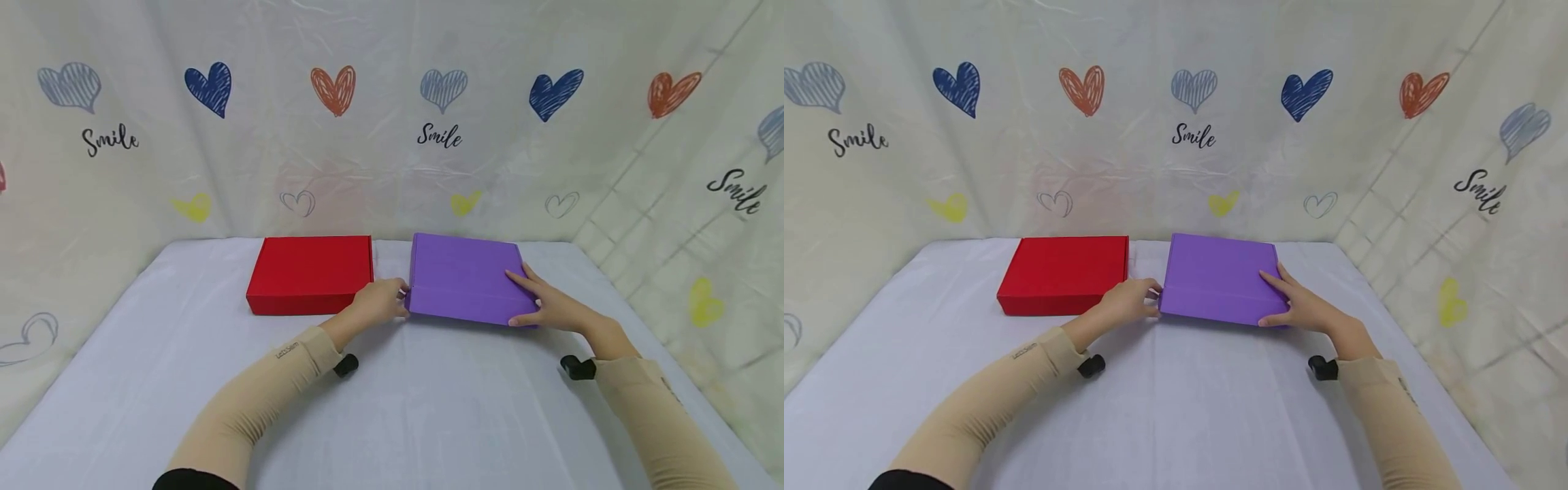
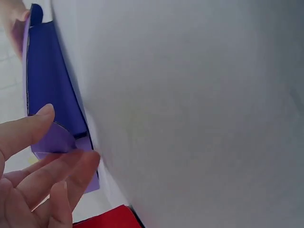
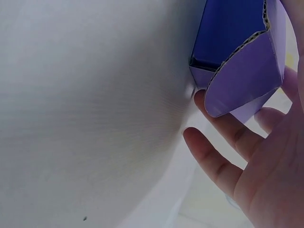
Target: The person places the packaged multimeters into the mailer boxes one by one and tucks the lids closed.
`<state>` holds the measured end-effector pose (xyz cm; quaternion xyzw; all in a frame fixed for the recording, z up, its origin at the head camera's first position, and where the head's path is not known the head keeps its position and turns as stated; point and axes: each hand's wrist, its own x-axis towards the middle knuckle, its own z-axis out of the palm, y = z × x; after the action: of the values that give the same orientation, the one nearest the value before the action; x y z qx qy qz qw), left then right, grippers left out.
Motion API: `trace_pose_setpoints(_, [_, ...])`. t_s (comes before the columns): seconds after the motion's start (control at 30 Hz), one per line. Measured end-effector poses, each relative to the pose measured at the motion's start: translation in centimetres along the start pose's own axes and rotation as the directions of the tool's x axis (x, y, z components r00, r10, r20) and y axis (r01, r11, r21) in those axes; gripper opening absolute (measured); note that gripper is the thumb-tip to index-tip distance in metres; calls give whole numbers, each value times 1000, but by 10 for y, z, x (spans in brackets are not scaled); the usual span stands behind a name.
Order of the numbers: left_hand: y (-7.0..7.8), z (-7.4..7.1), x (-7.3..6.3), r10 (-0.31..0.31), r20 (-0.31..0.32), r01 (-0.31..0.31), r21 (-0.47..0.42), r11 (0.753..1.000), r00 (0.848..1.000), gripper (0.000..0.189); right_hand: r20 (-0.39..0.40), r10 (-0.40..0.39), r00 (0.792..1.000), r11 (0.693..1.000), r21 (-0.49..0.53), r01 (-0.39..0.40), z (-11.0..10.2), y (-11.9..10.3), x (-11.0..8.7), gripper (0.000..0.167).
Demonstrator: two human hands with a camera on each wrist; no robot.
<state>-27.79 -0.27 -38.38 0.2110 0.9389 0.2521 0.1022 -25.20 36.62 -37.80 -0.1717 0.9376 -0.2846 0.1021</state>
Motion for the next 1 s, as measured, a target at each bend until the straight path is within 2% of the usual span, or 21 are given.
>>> trace_pose_setpoints(0.1, [-4,1,1,-3,20,6,-139,990,1000,50,6,3,1000,1000,0,-3,-1,-1,0,107])
trace_pose_setpoints(0.17, [-8,2,2,-5,40,16,-258,966,999,51,11,4,1000,1000,4,-4,-1,-1,1,107])
trace_pose_setpoints(0.27, [-12,1,3,-14,86,49,-425,904,996,51,20,7,1000,1000,9,-7,-3,0,1,106])
trace_pose_setpoints(0.4, [-15,0,3,-39,153,121,-577,808,987,53,30,10,999,1000,21,-11,-5,1,1,104])
trace_pose_setpoints(0.57, [-16,-1,1,-62,207,190,-689,699,976,54,36,10,999,1000,22,-11,-6,1,0,103])
trace_pose_setpoints(0.63, [-15,-1,0,-71,211,203,-716,668,975,53,38,9,999,1000,18,-10,-7,0,0,102])
trace_pose_setpoints(0.7, [-15,0,-1,-82,214,216,-739,638,973,54,40,8,999,1000,15,-9,-7,0,-1,102])
trace_pose_setpoints(1.0, [-14,3,-3,-128,246,275,-795,540,961,58,43,10,999,1000,26,-11,-7,0,0,102])
